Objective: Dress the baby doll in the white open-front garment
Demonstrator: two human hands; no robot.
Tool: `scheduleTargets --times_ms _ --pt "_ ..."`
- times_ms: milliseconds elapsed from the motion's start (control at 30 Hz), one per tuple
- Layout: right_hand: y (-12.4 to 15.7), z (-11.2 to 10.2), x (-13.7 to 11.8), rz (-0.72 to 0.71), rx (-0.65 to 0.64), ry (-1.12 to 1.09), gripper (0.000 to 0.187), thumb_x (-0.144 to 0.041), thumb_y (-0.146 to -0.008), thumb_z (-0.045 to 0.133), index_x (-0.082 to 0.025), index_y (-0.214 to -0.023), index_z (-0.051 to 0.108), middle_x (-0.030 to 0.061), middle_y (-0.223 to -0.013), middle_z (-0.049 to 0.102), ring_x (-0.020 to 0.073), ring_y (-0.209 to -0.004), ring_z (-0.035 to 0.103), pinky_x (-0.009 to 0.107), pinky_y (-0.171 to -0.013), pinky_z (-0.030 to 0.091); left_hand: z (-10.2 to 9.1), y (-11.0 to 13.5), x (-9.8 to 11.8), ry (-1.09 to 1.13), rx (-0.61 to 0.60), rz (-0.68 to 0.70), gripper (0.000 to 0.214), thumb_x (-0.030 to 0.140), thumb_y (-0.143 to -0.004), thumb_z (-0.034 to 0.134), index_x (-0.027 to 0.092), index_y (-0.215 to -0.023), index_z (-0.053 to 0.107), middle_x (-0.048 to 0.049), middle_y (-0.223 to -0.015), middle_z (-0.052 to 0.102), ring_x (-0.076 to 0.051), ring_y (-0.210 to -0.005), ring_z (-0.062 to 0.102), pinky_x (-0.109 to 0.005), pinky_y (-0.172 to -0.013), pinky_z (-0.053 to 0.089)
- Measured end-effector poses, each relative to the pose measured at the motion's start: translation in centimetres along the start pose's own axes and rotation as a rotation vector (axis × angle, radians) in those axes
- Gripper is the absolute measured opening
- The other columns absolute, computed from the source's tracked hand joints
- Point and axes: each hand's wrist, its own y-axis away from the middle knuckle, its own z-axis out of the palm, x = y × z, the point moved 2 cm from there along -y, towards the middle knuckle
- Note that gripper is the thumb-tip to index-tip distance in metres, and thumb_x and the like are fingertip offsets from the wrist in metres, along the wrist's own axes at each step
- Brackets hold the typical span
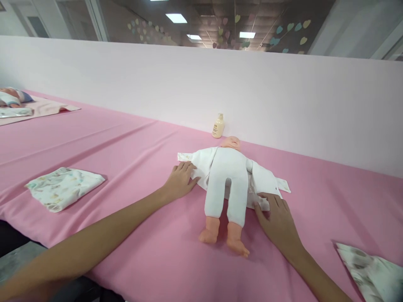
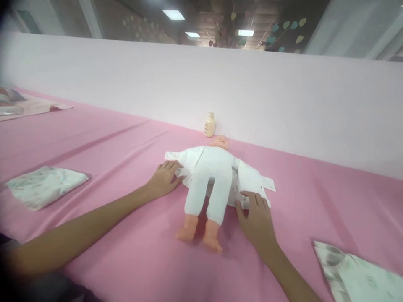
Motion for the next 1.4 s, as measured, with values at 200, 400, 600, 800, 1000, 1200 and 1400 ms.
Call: scheduleTargets --times_ms 200,400,600,800,1000,1200,1400 --pt "0.2 0.0 -0.1 0.000 -0.068 0.078 0.037 -0.050 -0.109 0.039 -0.025 -0.113 0.065 0.0100 -0.117 0.071 0.0315 -0.103 0.064 0.050 -0.091 0.047 0.4 -0.6 -2.2 -0.082 0.033 -0.183 0.044 0.058 -0.103 0.052 0.022 -0.126 0.062 -0.0148 -0.131 0.068 -0.036 -0.121 0.060 -0.053 -0.103 0.044" --pt "0.1 -0.1 0.2 -0.034 -0.052 0.146 0.039 -0.050 -0.110 0.038 -0.024 -0.111 0.066 0.0116 -0.115 0.071 0.0317 -0.098 0.063 0.046 -0.084 0.046 0.3 -1.9 -5.6 0.046 0.046 -0.464 0.035 0.054 -0.094 0.061 0.023 -0.109 0.066 -0.0121 -0.121 0.071 -0.037 -0.120 0.059 -0.053 -0.108 0.038" --pt "-0.3 0.3 1.8 -0.056 0.022 0.159 0.038 -0.055 -0.107 0.044 -0.023 -0.104 0.066 0.0102 -0.098 0.070 0.0284 -0.084 0.059 0.042 -0.078 0.044 0.4 -2.5 -5.5 0.251 0.026 -0.555 0.021 0.044 -0.088 0.064 0.024 -0.086 0.059 -0.0027 -0.097 0.074 -0.031 -0.113 0.064 -0.053 -0.112 0.032" --pt "-0.3 0.6 2.1 -0.068 0.041 0.157 0.035 -0.053 -0.106 0.046 -0.023 -0.104 0.065 0.0100 -0.093 0.069 0.0278 -0.084 0.057 0.040 -0.076 0.043 0.6 -2.4 -5.7 0.528 0.158 -0.629 0.024 0.030 -0.079 0.069 0.026 -0.100 0.057 0.0029 -0.102 0.074 -0.021 -0.098 0.069 -0.048 -0.115 0.036" --pt "-0.4 0.5 2.2 -0.032 0.008 0.128 0.036 -0.055 -0.106 0.046 -0.024 -0.104 0.064 0.0089 -0.094 0.068 0.0270 -0.083 0.057 0.040 -0.078 0.043 0.5 -2.4 -5.7 0.524 0.077 -0.644 0.030 0.025 -0.078 0.070 0.028 -0.108 0.073 0.0014 -0.087 0.070 -0.022 -0.093 0.069 -0.043 -0.105 0.047" --pt "-0.5 0.0 2.0 -0.031 -0.046 0.102 0.037 -0.055 -0.104 0.046 -0.024 -0.106 0.065 0.0095 -0.099 0.071 0.0272 -0.086 0.061 0.042 -0.082 0.046 0.7 -2.5 -5.5 0.511 0.136 -0.598 0.020 0.042 -0.089 0.068 0.027 -0.102 0.071 -0.0001 -0.101 0.078 -0.023 -0.096 0.071 -0.044 -0.110 0.044" --pt "-3.9 -2.8 3.8 0.199 -0.327 -0.058 0.042 -0.062 -0.100 0.047 -0.027 -0.103 0.070 0.0063 -0.097 0.074 0.0244 -0.084 0.068 0.037 -0.075 0.053 -0.1 -3.2 -7.1 0.398 0.169 -0.686 0.022 0.034 -0.087 0.065 0.025 -0.107 0.061 -0.0032 -0.105 0.079 -0.028 -0.114 0.069 -0.052 -0.117 0.032"
